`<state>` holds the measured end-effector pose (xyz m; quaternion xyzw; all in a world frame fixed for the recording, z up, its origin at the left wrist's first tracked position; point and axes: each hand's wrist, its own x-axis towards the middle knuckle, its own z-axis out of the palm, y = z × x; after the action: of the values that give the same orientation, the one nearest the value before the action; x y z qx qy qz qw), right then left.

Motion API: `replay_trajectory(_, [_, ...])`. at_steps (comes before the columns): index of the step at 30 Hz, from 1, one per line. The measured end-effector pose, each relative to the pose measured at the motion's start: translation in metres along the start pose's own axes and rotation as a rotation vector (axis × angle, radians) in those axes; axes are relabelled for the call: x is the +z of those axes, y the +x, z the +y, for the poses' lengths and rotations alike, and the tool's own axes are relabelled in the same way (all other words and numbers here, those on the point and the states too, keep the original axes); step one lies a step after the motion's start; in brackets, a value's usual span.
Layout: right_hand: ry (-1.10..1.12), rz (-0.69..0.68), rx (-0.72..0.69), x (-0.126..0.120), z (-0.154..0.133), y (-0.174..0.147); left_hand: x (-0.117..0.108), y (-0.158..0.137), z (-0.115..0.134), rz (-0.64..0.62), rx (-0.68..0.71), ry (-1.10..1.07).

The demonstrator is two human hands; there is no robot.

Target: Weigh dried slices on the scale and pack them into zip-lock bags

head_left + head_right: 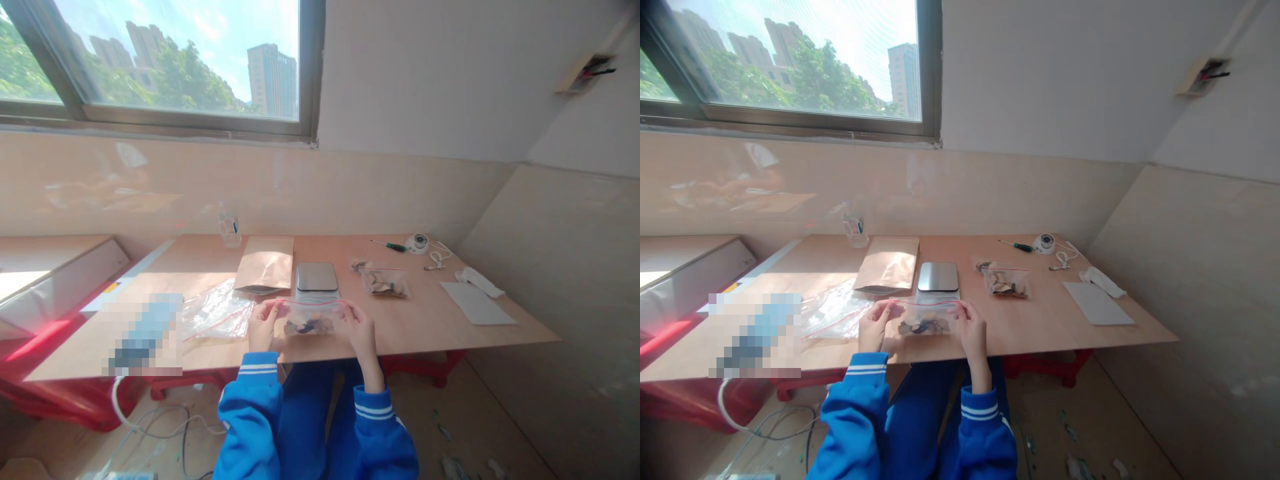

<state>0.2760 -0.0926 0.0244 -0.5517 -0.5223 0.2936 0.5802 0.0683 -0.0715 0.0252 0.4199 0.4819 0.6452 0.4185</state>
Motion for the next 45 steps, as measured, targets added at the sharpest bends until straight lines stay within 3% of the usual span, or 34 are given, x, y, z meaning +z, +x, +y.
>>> replay_trajectory(8, [0.017, 0.032, -0.046, 0.004, 0.006, 0.004, -0.008, -0.005, 0.011, -0.02, 0.016, 0.088])
replay_trajectory(21, [-0.003, 0.187, -0.114, 0.005, 0.011, -0.003, -0.006, -0.002, 0.003, -0.003, 0.036, 0.149])
replay_trajectory(27, [0.089, 0.072, -0.035, 0.008, 0.014, -0.001, -0.008, -0.003, 0.0, -0.171, -0.053, 0.134])
replay_trajectory(31, [0.103, 0.046, -0.047, 0.011, 0.011, -0.002, -0.006, -0.003, -0.002, -0.163, 0.001, 0.09])
replay_trajectory(38, [0.106, 0.151, -0.034, 0.01, 0.013, -0.001, -0.004, -0.004, 0.001, -0.068, 0.047, 0.132])
replay_trajectory(45, [0.239, -0.093, 0.041, 0.005, 0.011, -0.001, -0.001, -0.005, -0.004, -0.165, -0.031, 0.127])
